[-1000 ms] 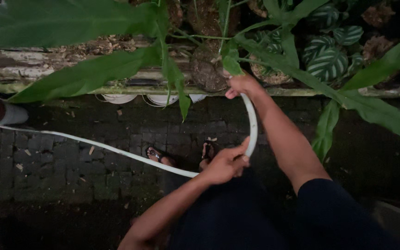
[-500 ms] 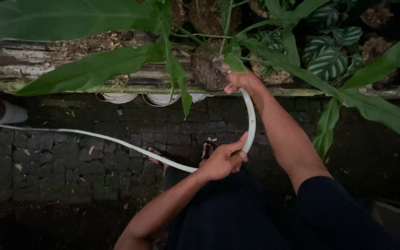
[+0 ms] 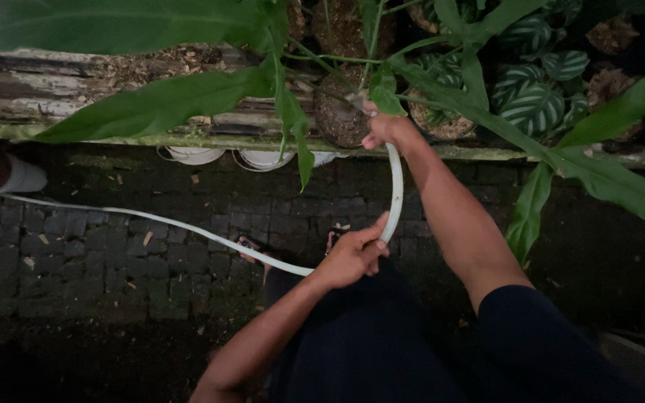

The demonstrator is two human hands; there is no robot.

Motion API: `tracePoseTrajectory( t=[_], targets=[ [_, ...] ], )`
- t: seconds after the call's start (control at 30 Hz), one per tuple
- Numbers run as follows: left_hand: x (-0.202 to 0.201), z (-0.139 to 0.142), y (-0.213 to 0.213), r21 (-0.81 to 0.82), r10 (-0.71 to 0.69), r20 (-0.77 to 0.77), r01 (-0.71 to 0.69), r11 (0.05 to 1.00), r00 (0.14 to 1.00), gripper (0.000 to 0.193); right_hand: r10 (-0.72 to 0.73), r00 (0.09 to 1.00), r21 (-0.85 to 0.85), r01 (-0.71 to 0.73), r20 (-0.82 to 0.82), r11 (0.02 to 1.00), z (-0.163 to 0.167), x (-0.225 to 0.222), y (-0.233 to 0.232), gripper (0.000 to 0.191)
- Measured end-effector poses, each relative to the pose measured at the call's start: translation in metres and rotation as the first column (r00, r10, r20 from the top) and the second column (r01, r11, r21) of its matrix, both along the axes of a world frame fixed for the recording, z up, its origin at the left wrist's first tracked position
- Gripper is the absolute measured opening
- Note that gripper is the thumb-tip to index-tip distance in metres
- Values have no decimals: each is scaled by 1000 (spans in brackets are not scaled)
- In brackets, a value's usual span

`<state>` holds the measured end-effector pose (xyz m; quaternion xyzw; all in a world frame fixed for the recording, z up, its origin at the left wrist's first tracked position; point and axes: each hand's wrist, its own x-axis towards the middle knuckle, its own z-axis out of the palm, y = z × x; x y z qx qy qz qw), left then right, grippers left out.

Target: The person uses a white hose to water several potted plants arranged on a bamboo rack. They move the hose from one pot to the next, directing water onto the soil and leaves.

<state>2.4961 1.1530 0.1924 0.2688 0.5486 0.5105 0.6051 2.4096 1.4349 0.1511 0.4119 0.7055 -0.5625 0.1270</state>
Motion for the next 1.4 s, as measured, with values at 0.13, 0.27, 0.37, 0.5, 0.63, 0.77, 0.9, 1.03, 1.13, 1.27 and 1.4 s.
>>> tracePoseTrajectory(
  t=[0.13, 0.27, 0.37, 0.5, 0.63, 0.77, 0.9, 1.03, 1.13, 1.27, 1.4],
  targets=[
    [-4, 3, 0, 10, 12, -35, -12, 1000, 999, 65, -40, 999, -2, 40, -2, 999, 2, 0, -5, 69],
    [-5, 10, 0, -7, 4, -96, -5, 1000, 995, 68, -55, 998, 24, 54, 30, 998, 4, 0, -7, 68],
    [-5, 15, 0, -16, -13, -103, 11, 1000, 995, 68, -83, 995, 26, 85, -47, 996, 6, 3, -7, 71],
    [-1, 23, -5, -4, -7, -80, 7, 1000, 997, 70, 49, 981, -68, -63, -187, 996, 5, 10, -17, 61],
    [4, 25, -11, -57, -54, -75, 50, 997, 996, 69, 135, 990, -137, -138, -34, 981, -5, 15, -33, 60],
    [9, 14, -10, -59, -48, -77, 44, 997, 996, 70, 63, 998, -49, -63, 16, 997, -10, 31, -23, 44],
    [8, -2, 3, 44, -11, -195, 20, 999, 981, 66, -113, 993, 82, 110, 28, 991, -1, 37, 7, 56],
    [8, -3, 10, 37, -13, -238, 23, 999, 971, 65, -126, 986, 95, 137, -108, 986, 12, 32, 20, 53],
    [9, 6, 11, -27, -29, -236, 23, 999, 971, 67, -115, 973, 6, 118, -201, 993, 18, 29, 19, 58],
    [10, 15, 11, 16, 7, -182, -4, 1000, 983, 66, -67, 978, -21, 64, -197, 998, 26, 28, 14, 52],
    [9, 13, 12, -5, 9, -166, -10, 1000, 986, 67, -47, 981, 56, 59, -187, 997, 30, 26, 13, 48]
  ],
)
